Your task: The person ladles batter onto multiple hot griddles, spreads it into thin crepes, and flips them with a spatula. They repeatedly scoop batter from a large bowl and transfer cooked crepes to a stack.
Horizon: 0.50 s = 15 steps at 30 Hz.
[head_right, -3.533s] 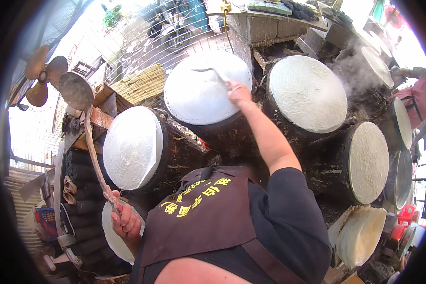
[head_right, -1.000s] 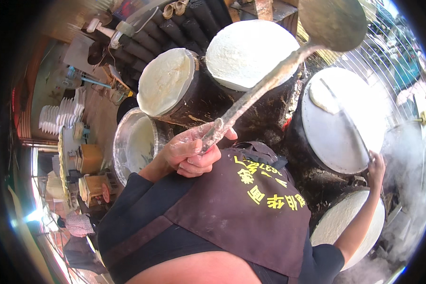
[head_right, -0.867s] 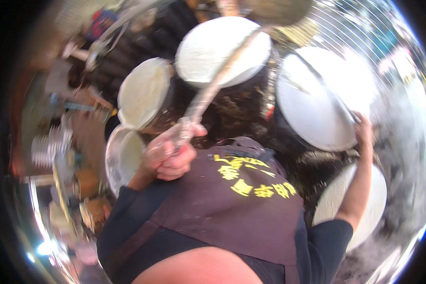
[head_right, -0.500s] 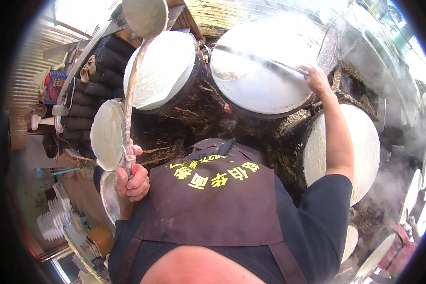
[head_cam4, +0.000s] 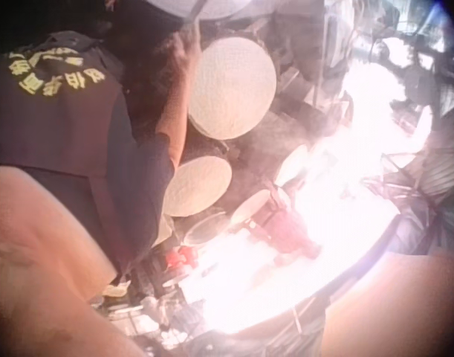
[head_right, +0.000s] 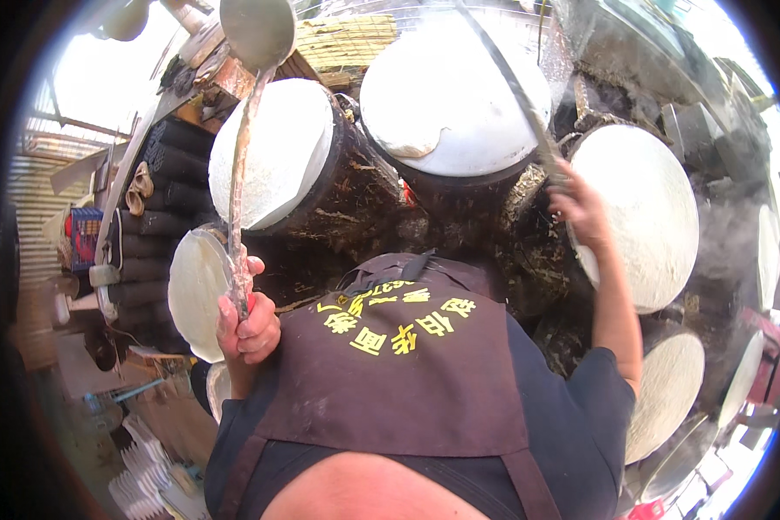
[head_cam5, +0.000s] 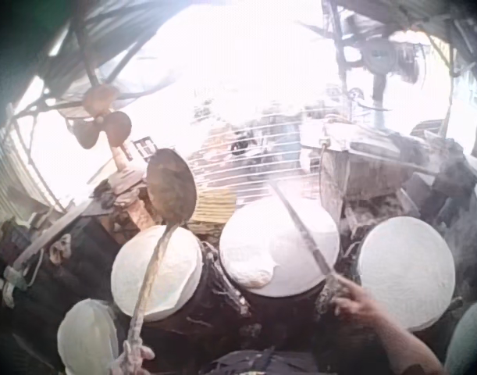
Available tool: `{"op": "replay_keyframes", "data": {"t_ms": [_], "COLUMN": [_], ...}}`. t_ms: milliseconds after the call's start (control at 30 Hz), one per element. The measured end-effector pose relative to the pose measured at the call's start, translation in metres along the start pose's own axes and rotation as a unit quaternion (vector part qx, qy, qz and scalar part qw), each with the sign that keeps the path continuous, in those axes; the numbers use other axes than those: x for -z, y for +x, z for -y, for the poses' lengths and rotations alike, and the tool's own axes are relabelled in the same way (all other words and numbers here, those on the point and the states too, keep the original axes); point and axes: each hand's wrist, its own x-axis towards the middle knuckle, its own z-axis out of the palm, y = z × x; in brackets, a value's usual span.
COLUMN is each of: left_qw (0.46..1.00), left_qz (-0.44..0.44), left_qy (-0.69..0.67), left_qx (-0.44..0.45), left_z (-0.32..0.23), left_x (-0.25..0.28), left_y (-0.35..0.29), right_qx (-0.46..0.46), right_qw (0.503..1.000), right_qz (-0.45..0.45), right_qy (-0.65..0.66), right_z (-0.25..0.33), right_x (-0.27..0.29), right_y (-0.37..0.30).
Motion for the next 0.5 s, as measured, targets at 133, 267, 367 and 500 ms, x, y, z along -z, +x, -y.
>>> {"op": "replay_keyframes", "data": {"t_ms": [133, 267, 367, 500], "left_qw": [1.000, 1.000, 0.999, 0.998], "left_qz": [0.016, -0.008, -0.013, -0.013], "left_qy": [-0.006, -0.005, 0.003, -0.009], "left_qx": [0.009, 0.021, 0.035, 0.068], "left_z": [-0.019, -0.043, -0.053, -0.055], "left_x": [0.012, 0.018, 0.034, 0.070], "left_y": [-0.014, -0.033, -0.052, -0.075], "right_qx": [-0.046, 0.030, 0.000, -0.128], "right_qw": [0.975, 0.998, 0.999, 0.986], "right_qz": [0.095, 0.003, -0.028, -0.019], "right_qy": [0.196, 0.057, 0.035, 0.107], "right_z": [0.024, 0.008, 0.015, 0.020], "right_x": [-0.180, -0.298, -0.290, -0.238], "right_y": [-0.020, 0.016, -0.005, -0.059]}}
